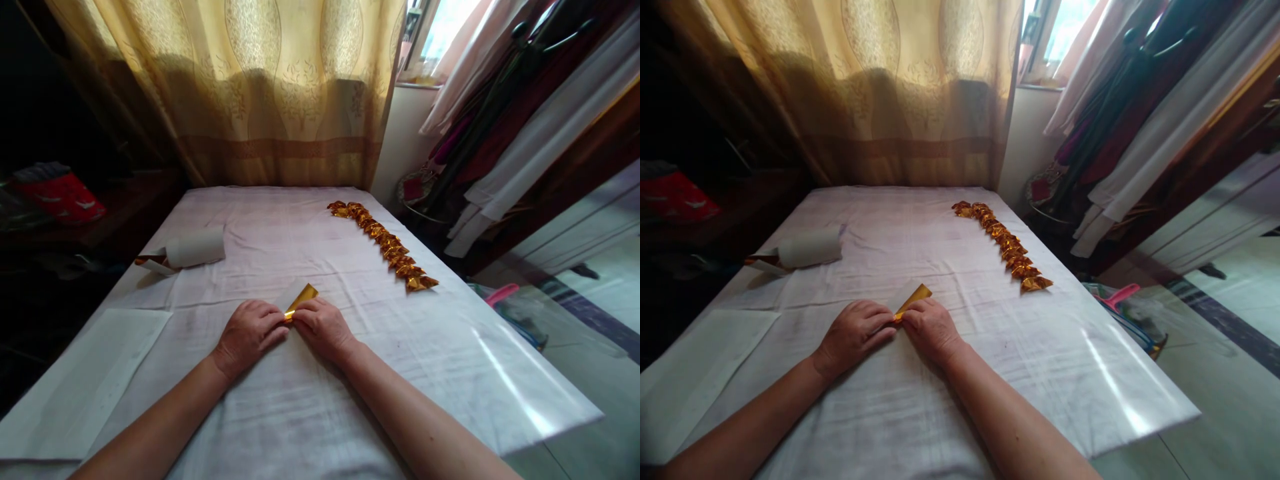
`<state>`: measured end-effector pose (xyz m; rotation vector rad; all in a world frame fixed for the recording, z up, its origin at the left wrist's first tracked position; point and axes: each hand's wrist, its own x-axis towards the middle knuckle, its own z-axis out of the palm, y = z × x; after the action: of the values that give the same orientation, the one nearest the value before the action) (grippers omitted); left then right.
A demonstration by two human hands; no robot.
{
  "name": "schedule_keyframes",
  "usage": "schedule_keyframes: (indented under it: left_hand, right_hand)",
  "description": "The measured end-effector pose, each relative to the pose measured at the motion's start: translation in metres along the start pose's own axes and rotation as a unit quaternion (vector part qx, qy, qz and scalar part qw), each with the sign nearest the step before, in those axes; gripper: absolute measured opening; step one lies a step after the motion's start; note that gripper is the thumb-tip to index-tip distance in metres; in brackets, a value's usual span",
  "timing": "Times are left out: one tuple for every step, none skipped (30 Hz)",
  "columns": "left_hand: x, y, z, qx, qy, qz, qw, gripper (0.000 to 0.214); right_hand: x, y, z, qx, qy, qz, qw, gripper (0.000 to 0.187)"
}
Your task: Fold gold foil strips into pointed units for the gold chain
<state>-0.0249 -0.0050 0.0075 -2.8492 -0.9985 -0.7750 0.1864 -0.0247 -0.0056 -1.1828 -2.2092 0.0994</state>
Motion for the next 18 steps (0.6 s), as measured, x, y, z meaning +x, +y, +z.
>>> schedule_keyframes:
  left_hand:
    - [-0.002,-0.001,-0.001,-0.010,0.000,-0.013,1.000,0.023]
    - [-0.003,-0.001,-0.001,-0.017,0.000,-0.027,1.000,0.022]
    - [-0.003,-0.001,-0.001,-0.022,-0.002,-0.040,0.999,0.022]
    - [-0.003,-0.001,0.000,-0.027,-0.005,-0.053,0.998,0.022]
    - [-0.003,-0.001,0.000,-0.032,-0.007,-0.063,0.997,0.022]
    - [-0.002,-0.001,0.001,-0.037,-0.010,-0.072,0.997,0.022]
    - [-0.002,0.000,0.001,-0.043,-0.012,-0.079,0.996,0.021]
    - [-0.001,0.001,0.001,-0.049,-0.012,-0.084,0.995,0.021]
    - [0.000,0.002,0.001,-0.054,-0.013,-0.090,0.994,0.020]
    - [0.001,0.003,0.001,-0.057,-0.015,-0.095,0.994,0.019]
    - [0.002,0.004,0.001,-0.060,-0.019,-0.101,0.993,0.019]
    - [0.002,0.004,0.001,-0.061,-0.024,-0.107,0.992,0.019]
    - [0.003,0.005,0.000,-0.061,-0.029,-0.115,0.991,0.019]
    - [0.003,0.006,0.001,-0.060,-0.033,-0.123,0.990,0.019]
    - [0.004,0.006,0.001,-0.060,-0.037,-0.131,0.989,0.018]
    - [0.004,0.007,0.002,-0.059,-0.039,-0.140,0.988,0.018]
    - [0.005,0.007,0.002,-0.058,-0.039,-0.150,0.986,0.018]
    - [0.005,0.008,0.003,-0.057,-0.038,-0.160,0.985,0.018]
  right_hand:
    - [0.000,-0.001,-0.001,0.007,0.003,0.003,1.000,0.014]
    - [0.000,-0.002,-0.002,0.013,0.005,0.006,1.000,0.014]
    - [0.000,-0.003,-0.003,0.019,0.004,0.011,1.000,0.015]
    - [0.000,-0.004,-0.003,0.024,0.003,0.017,1.000,0.016]
    - [0.000,-0.004,-0.003,0.030,0.002,0.025,0.999,0.015]
    - [0.001,-0.004,-0.003,0.036,0.001,0.034,0.999,0.015]
    - [0.001,-0.004,-0.002,0.042,0.001,0.044,0.998,0.014]
    - [0.002,-0.004,-0.001,0.046,0.000,0.055,0.997,0.013]
    - [0.003,-0.004,0.000,0.048,-0.002,0.066,0.997,0.012]
    - [0.004,-0.004,0.001,0.047,-0.004,0.076,0.996,0.012]
    - [0.005,-0.004,0.001,0.044,-0.007,0.086,0.995,0.012]
    - [0.006,-0.004,0.002,0.040,-0.012,0.096,0.994,0.012]
    - [0.007,-0.005,0.002,0.037,-0.018,0.106,0.994,0.012]
    - [0.008,-0.006,0.002,0.034,-0.023,0.115,0.993,0.012]
    - [0.010,-0.007,0.001,0.031,-0.030,0.123,0.991,0.013]
    - [0.011,-0.008,0.001,0.029,-0.036,0.129,0.991,0.014]
    - [0.011,-0.009,0.000,0.028,-0.040,0.134,0.990,0.014]
    - [0.012,-0.009,0.000,0.026,-0.041,0.138,0.989,0.015]
